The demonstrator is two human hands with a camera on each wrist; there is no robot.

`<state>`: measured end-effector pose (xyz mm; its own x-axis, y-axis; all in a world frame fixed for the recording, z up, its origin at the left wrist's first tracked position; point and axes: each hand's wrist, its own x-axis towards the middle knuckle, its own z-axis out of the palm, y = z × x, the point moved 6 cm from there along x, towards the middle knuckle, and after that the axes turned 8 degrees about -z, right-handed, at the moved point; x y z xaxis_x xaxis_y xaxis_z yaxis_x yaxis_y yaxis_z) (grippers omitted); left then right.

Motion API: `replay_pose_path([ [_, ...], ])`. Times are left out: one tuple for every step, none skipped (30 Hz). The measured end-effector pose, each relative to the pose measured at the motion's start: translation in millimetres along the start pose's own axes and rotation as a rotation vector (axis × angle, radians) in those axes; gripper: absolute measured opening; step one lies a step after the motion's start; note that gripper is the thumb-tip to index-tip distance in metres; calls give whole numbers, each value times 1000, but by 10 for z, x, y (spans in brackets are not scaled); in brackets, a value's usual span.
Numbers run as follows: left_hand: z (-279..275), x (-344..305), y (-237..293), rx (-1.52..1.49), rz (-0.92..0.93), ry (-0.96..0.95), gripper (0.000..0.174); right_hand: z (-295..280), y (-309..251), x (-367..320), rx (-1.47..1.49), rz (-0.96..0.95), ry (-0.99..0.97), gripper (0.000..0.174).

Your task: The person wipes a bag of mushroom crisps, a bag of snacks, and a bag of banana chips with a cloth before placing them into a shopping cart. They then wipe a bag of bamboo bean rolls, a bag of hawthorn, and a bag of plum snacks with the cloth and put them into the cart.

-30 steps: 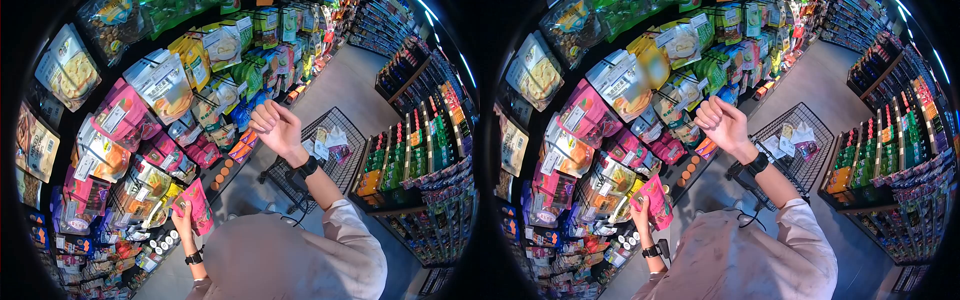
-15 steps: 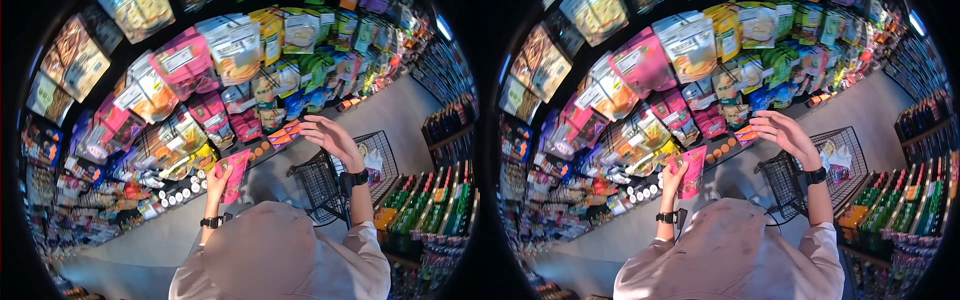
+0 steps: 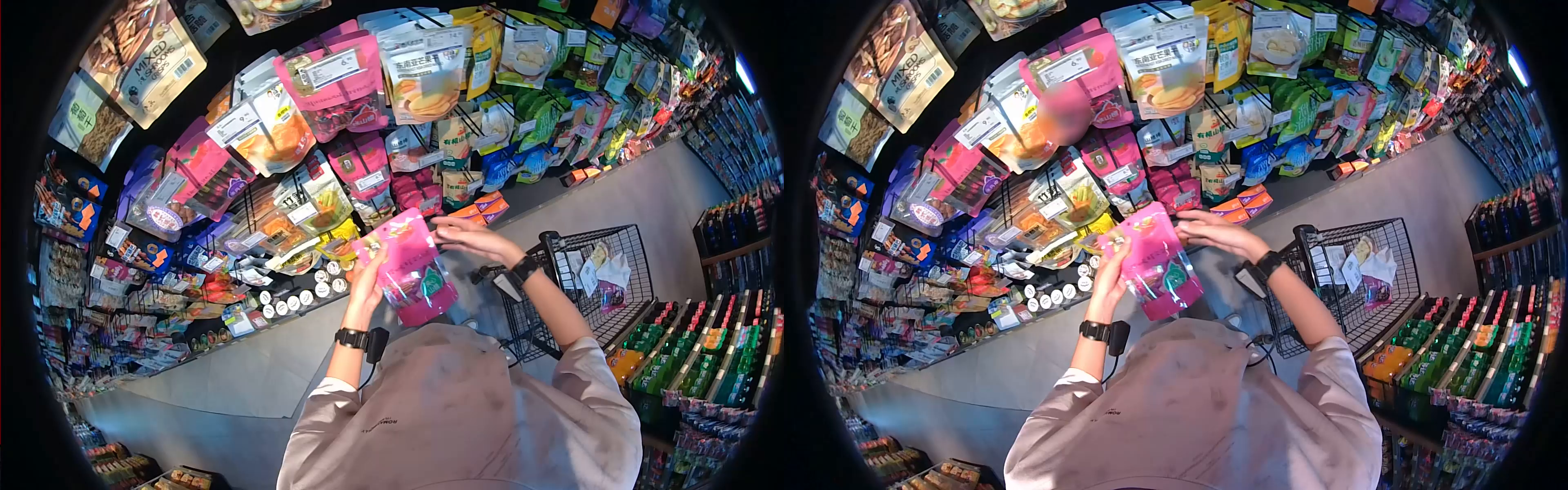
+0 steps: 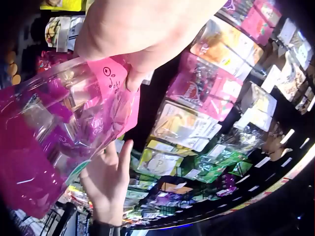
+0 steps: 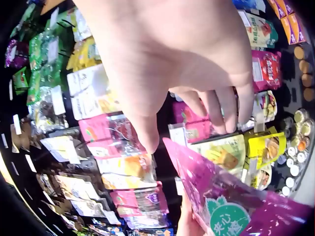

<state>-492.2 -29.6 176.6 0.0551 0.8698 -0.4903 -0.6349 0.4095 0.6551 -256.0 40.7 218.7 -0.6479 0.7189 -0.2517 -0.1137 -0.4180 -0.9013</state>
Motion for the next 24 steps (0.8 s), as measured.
replay_pose_path([
  [-60, 138, -68, -5, 4, 3, 31, 78, 83, 152, -35, -30, -68, 51],
  [-119, 316, -172, 7, -38, -27, 31, 74, 192, 275, -62, 13, -30, 45],
  [-181, 480, -256, 19, -78, -58, 30, 69, 262, 390, -90, 54, 7, 39],
  [-216, 564, -255, 8, -94, -23, 26, 112, 271, 493, -95, 54, 1, 39],
  [-247, 649, -232, 2, -89, -21, 26, 83, 284, 584, -142, 61, 95, 36],
  [-226, 717, -191, 19, -105, -42, 27, 42, 307, 664, -189, 70, 190, 34],
  [-166, 736, -122, 36, -123, -63, 28, -22, 463, 787, -193, 76, 186, 34],
  [-131, 728, -75, -18, -141, -68, 28, -119, 589, 927, -198, 21, 228, 32],
  [-160, 760, -78, -26, -143, -63, 28, -117, 605, 1013, -202, -33, 271, 31],
  [-210, 770, -74, 25, -108, -41, 29, -128, 660, 1054, -190, -29, 306, 31],
  [-276, 768, -69, 77, -76, -19, 30, -116, 728, 1098, -190, -17, 305, 31],
  [-405, 844, -141, 94, -60, -34, 29, -92, 785, 1120, -139, 10, 338, 31],
  [-534, 903, -199, 86, -68, -31, 29, -109, 861, 1149, -89, 35, 373, 30],
  [-677, 958, -261, 82, -87, 6, 28, -122, 966, 1194, -79, 134, 353, 26],
  [-760, 987, -272, 78, -104, 41, 28, -115, 1003, 1255, -85, 143, 355, 26],
  [-806, 1045, -260, 70, -107, 42, 28, -108, 1007, 1323, -65, 87, 381, 27],
  [-832, 1141, -188, 71, -48, 40, 29, -114, 992, 1383, -46, 28, 405, 27],
  [-820, 1242, -91, 71, 16, 38, 30, -112, 898, 1446, -66, -18, 394, 29],
  [-729, 1293, 44, 61, 19, 35, 30, -120, 836, 1523, -77, -17, 393, 29],
  [-620, 1335, 211, 103, 81, 21, 31, -156, 760, 1595, -67, -45, 448, 30],
  [-513, 1348, 390, 145, 142, 10, 32, -181, 696, 1651, -56, -73, 503, 31],
  [-478, 1401, 480, 174, 159, -6, 32, -151, 602, 1713, -13, -153, 469, 34],
  [-463, 1442, 542, 164, 164, -5, 32, -143, 547, 1755, -23, -150, 464, 34],
  [-463, 1486, 592, 188, 201, -12, 32, -121, 477, 1788, -40, -152, 477, 34],
])
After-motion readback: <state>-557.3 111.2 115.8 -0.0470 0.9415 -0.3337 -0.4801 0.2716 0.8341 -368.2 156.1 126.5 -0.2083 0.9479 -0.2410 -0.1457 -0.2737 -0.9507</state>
